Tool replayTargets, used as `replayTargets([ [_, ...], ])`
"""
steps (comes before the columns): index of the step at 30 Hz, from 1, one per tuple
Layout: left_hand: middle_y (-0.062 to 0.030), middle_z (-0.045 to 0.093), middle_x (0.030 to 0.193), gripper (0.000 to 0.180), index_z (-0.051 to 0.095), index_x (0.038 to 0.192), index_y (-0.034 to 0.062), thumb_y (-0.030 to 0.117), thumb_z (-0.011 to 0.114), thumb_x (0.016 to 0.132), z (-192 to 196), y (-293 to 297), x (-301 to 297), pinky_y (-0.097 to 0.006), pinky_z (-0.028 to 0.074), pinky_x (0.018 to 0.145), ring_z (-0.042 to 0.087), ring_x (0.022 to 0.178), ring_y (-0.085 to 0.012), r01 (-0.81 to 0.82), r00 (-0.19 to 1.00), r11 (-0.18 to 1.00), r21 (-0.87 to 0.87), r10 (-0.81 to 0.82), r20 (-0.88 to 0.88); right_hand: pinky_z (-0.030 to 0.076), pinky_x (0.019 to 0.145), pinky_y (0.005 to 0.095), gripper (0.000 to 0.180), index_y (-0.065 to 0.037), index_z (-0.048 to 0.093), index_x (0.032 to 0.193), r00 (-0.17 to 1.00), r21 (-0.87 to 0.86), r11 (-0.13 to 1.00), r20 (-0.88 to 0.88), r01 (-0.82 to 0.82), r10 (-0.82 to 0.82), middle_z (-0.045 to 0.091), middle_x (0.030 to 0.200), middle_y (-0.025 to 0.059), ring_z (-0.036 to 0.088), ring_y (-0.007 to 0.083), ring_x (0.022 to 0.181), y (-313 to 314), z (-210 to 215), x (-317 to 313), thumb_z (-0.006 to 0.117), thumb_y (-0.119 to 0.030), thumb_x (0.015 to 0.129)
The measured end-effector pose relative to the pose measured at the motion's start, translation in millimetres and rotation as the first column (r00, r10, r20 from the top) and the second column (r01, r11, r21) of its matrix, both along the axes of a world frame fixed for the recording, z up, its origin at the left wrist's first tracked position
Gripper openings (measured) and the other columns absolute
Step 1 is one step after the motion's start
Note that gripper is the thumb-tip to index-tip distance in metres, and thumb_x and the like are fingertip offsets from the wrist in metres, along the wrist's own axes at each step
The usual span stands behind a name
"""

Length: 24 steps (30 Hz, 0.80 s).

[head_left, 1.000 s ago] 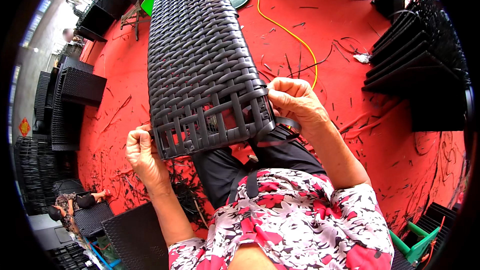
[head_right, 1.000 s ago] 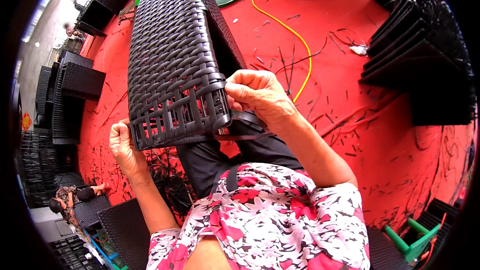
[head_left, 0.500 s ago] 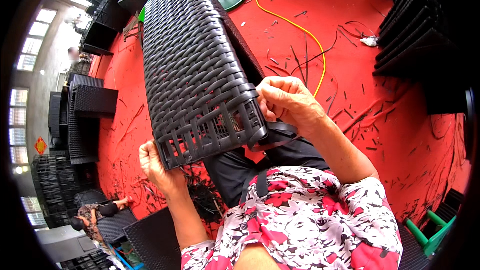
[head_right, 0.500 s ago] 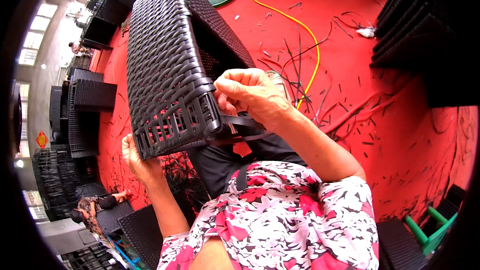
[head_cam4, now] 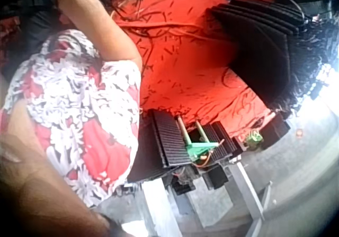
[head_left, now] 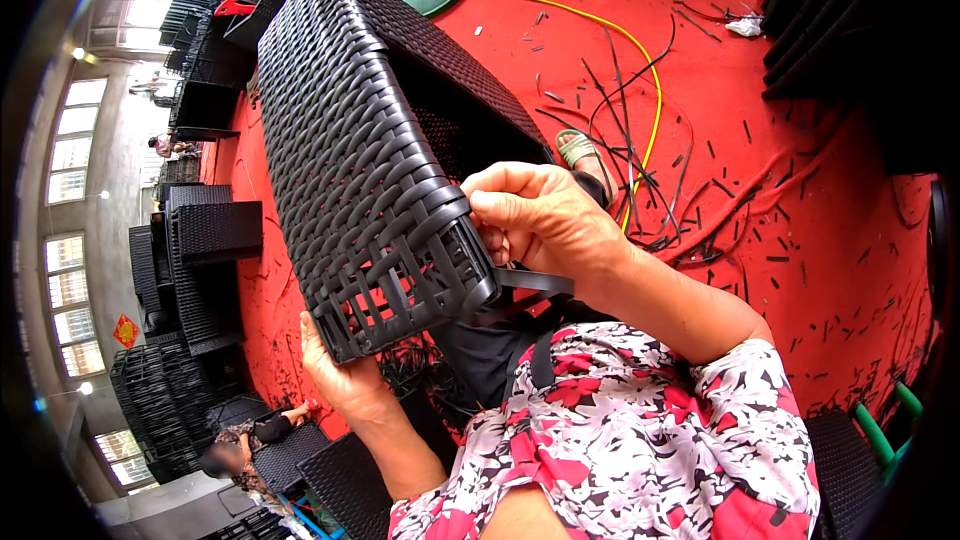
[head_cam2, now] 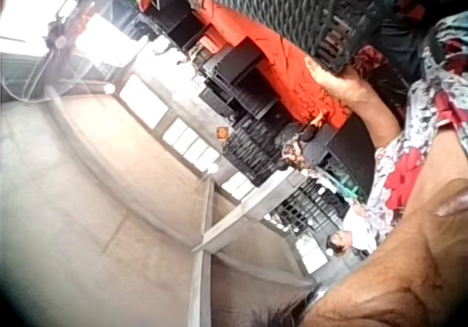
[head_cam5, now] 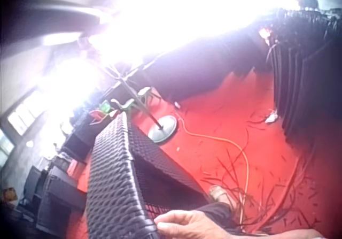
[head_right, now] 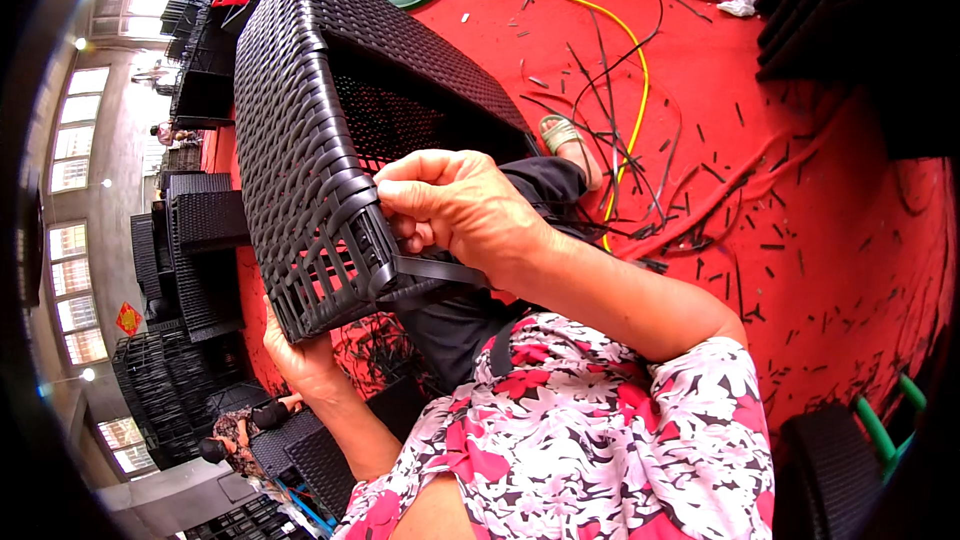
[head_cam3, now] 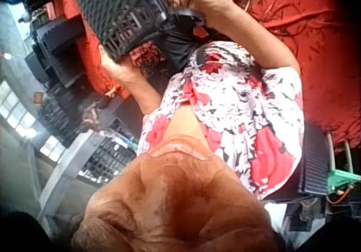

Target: The person weaves black plastic strips through a furniture frame by hand, pulling them taut and tucking the ends to create a rattan-style surface.

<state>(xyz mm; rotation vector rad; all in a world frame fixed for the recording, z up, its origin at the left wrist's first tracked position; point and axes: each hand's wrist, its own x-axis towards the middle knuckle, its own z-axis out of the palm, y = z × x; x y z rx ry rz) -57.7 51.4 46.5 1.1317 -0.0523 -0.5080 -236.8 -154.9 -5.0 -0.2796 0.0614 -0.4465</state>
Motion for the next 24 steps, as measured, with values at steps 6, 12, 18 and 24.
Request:
replayTargets([
  [6, -0.0112, 0.067, 0.083, 0.027, 0.062, 0.099, 0.0032, 0.026, 0.048, 0.097, -0.9, -7.5, -9.6, -0.034, 0.058, 0.058, 0.064, 0.064, -0.0193, -0.105, 0.993, 0.994, 0.018, 0.104, 0.051, 0.044, 0.052, 0.0247, 0.009, -0.005, 0.061, 0.086, 0.982, 0.099, 0.985, 0.138, -0.142, 0.127, 0.063, 0.077, 0.0035, 0.053, 0.0104, 0.06, -4.1, -1.3, 10.8, 0.067, -0.01, 0.084],
  [12, -0.011, 0.068, 0.084, 0.025, 0.06, 0.1, 0.0029, 0.025, 0.048, 0.097, -1.9, -4.4, -6.0, -0.033, 0.058, 0.057, 0.065, 0.064, -0.0188, -0.112, 0.988, 0.99, 0.087, 0.101, 0.113, 0.046, 0.058, 0.0253, 0.01, -0.004, 0.059, 0.085, 0.94, 0.131, 0.963, 0.283, -0.235, 0.19, 0.063, 0.079, 0.0038, 0.054, 0.0102, 0.064, -4.9, -6.5, 15.3, 0.064, -0.013, 0.086],
  [18, -0.0111, 0.068, 0.086, 0.025, 0.06, 0.1, 0.0031, 0.025, 0.048, 0.097, -7.1, -4.4, -2.2, -0.033, 0.058, 0.058, 0.066, 0.066, -0.0192, -0.106, 0.988, 0.994, 0.024, 0.102, 0.115, 0.048, 0.056, 0.0199, 0.019, -0.004, 0.061, 0.086, 0.959, 0.085, 0.975, 0.216, -0.207, 0.185, 0.06, 0.071, 0.0016, 0.053, 0.006, 0.056, -4.7, -8.7, 22.1, 0.06, -0.022, 0.091],
  [24, -0.0123, 0.068, 0.09, 0.028, 0.061, 0.099, 0.0015, 0.026, 0.047, 0.097, -8.8, -7.8, -8.7, -0.033, 0.058, 0.061, 0.067, 0.071, -0.0197, -0.052, 0.99, 0.998, -0.023, 0.054, 0.127, 0.048, 0.051, 0.0174, 0.019, -0.005, 0.062, 0.089, 0.958, 0.123, 0.969, 0.22, -0.214, 0.183, 0.061, 0.069, 0.001, 0.055, 0.0047, 0.052, 1.4, -10.0, 27.8, 0.061, -0.024, 0.091],
])
